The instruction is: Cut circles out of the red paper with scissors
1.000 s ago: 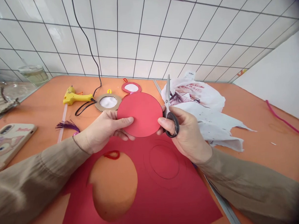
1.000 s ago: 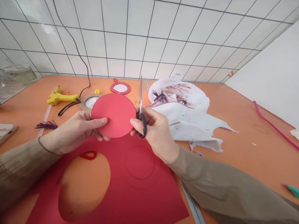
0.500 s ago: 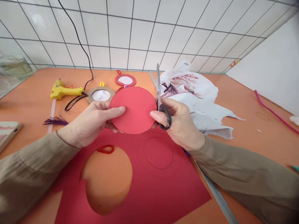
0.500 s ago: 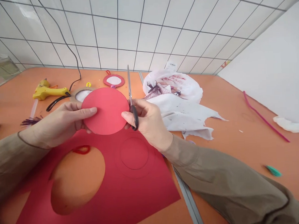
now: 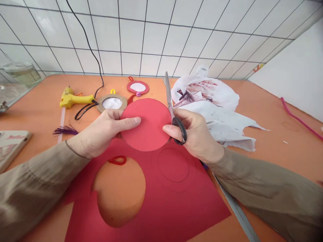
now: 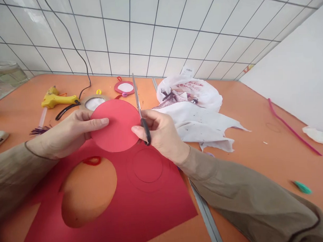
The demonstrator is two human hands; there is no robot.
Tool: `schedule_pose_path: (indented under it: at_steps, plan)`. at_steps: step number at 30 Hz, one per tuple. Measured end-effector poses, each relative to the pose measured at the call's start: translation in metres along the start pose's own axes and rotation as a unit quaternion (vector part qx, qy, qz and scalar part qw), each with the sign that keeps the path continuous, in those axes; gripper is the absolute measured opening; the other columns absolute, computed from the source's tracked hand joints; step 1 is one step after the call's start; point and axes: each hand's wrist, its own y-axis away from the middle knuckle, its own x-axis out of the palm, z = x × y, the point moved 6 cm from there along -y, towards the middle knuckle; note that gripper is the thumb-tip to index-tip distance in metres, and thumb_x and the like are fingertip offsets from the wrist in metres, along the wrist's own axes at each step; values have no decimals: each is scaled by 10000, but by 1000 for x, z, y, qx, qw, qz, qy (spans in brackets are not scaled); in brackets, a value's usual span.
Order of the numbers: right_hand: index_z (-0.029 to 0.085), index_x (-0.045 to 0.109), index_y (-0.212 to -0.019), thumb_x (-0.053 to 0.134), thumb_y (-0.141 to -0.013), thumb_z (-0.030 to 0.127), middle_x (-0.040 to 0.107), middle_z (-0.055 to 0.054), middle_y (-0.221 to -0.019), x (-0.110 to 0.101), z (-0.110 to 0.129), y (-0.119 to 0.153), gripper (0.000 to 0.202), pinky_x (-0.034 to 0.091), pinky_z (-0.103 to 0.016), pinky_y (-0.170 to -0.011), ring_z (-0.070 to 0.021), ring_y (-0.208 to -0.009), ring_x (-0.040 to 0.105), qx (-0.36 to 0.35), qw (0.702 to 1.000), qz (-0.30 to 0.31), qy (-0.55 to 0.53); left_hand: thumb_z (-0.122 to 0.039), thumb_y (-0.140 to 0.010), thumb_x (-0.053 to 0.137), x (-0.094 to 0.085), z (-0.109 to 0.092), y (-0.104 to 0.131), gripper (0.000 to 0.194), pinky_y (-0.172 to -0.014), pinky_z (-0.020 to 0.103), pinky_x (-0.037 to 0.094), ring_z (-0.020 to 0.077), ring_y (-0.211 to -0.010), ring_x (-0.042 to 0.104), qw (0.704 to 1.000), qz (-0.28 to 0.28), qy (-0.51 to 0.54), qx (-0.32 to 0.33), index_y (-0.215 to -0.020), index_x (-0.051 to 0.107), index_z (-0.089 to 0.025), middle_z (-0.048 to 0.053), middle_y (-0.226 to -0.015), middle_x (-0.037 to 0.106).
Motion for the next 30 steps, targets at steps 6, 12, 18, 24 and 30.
schedule_pose_path:
  at_steps: [6,12,18,24,30]
  plan:
    - [241,602,-725,621,-722,232,506,30,-574,4,6,1,21,347,-234,-445,-83,-488,388,9,999,32,33,-247,-707,669,1,-6,3,121,-645,254,509,188,-731,644,998,43,-40,13,-797,713,-178,43,-785,716]
    - [154,558,-723,620,-680,192,481,34,-584,7,13,-2,84,355,-213,-455,-71,-497,394,-15,998,51,46,-280,-759,614,0,-20,10,157,-695,313,504,224,-765,649,986,95,-133,22,-790,718,-166,78,-814,719]
    - [135,551,-728,635,-667,160,465,42,-586,9,15,-3,107,369,-216,-476,-78,-514,423,-2,997,58,40,-294,-752,619,-3,-25,9,174,-728,335,495,221,-781,639,984,99,-148,28,-777,719,-153,90,-827,714]
    - [146,546,-858,549,-804,301,526,10,-647,4,17,-5,165,431,-282,-554,-126,-538,551,-6,996,44,-75,-269,-726,654,-19,-30,9,121,-551,250,508,132,-602,595,996,-72,-5,58,-693,700,-162,20,-674,681]
    - [136,554,-990,518,-830,392,567,-33,-709,2,13,-4,304,427,-311,-575,-153,-578,562,-33,989,84,-120,-228,-762,617,-20,-39,13,130,-514,259,506,132,-600,576,988,-102,77,90,-707,691,-136,36,-668,668]
